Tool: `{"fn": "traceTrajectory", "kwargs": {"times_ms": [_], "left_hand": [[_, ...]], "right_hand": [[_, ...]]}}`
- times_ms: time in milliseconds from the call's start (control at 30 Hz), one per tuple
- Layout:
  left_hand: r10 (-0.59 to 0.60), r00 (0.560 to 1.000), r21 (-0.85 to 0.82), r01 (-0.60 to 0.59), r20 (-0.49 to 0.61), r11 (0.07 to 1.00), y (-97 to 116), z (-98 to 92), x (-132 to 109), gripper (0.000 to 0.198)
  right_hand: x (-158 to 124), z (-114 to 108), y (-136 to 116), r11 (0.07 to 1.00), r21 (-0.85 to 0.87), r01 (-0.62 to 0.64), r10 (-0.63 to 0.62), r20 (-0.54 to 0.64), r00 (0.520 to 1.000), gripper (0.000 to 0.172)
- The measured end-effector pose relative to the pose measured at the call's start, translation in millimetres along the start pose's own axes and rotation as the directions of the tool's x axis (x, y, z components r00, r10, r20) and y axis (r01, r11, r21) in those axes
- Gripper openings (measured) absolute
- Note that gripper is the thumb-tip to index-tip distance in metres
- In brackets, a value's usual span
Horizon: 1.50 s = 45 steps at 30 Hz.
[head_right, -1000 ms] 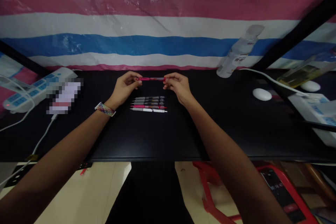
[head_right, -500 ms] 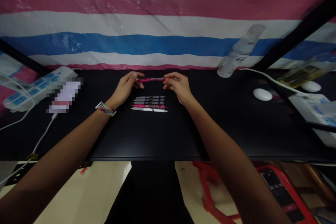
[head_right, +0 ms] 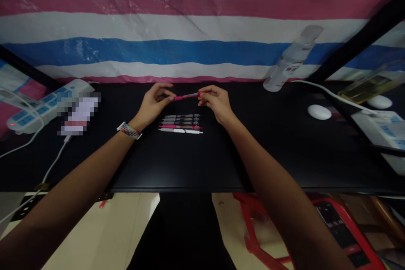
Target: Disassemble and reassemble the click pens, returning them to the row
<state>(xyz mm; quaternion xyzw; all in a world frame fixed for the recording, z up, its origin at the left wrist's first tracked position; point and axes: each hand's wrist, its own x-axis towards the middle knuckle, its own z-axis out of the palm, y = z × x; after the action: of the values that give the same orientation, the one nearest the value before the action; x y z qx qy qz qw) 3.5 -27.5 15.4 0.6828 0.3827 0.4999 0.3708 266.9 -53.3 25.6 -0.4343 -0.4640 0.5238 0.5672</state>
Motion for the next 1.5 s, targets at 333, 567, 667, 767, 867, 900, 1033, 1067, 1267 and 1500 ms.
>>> {"fn": "traceTrajectory", "kwargs": {"times_ms": [333, 567, 667, 767, 867, 900, 1033, 1067, 1267, 1500], "left_hand": [[-0.106, 0.994, -0.075, 0.104, -0.019, 0.992, -2.7, -0.1, 3.6, 0.035], [-0.063, 0.998, -0.058, 0.062, -0.02, 0.996, 2.7, -2.6, 2.9, 0.033], [-0.029, 0.999, -0.041, 0.028, -0.021, 0.999, 3.4, -1.7, 1.8, 0.03], [-0.005, 1.0, -0.046, 0.003, -0.028, 0.999, 4.1, -0.6, 0.9, 0.028], [0.001, 1.0, -0.024, -0.002, -0.02, 1.0, 5.9, -0.2, 0.0, 0.029], [0.004, 1.0, -0.014, -0.004, -0.014, 1.0, 6.8, -0.2, -0.3, 0.03], [0.045, 0.999, -0.022, -0.045, 0.011, 0.999, 10.0, -1.1, -1.5, 0.032], [0.055, 0.998, -0.03, -0.055, 0.017, 0.998, 10.4, -1.4, -1.7, 0.032], [0.014, 1.0, -0.049, -0.014, 0.008, 0.999, 8.2, -2.2, 0.0, 0.036], [-0.093, 0.995, -0.018, 0.093, 0.042, 0.995, 8.6, -1.3, 0.0, 0.026]], "right_hand": [[0.2, -1.0, 2.1, 1.0, -0.007, 0.014, -0.014, 0.005, 1.0, 0.012], [1.0, -1.5, 2.4, 1.0, -0.006, 0.008, -0.008, 0.016, 1.0, 0.011], [1.1, -1.1, 1.2, 1.0, -0.005, -0.011, 0.011, 0.016, 1.0, 0.011], [1.3, -0.5, 0.1, 1.0, -0.011, -0.027, 0.027, 0.011, 1.0, 0.011], [1.6, 0.0, -0.4, 0.999, -0.015, -0.035, 0.035, 0.002, 0.999, 0.01], [1.7, 0.1, -0.4, 0.999, -0.017, -0.037, 0.037, -0.001, 0.999, 0.01], [2.2, 0.3, -0.7, 0.999, -0.012, -0.045, 0.045, -0.005, 0.999, 0.011], [2.3, 0.4, -0.8, 0.999, -0.007, -0.048, 0.048, -0.005, 0.999, 0.011], [0.5, 2.0, -2.6, 0.999, 0.016, -0.035, 0.035, -0.015, 0.999, 0.011], [-3.5, 5.2, -2.4, 0.999, -0.04, 0.033, -0.031, 0.029, 0.999, 0.009]]}}
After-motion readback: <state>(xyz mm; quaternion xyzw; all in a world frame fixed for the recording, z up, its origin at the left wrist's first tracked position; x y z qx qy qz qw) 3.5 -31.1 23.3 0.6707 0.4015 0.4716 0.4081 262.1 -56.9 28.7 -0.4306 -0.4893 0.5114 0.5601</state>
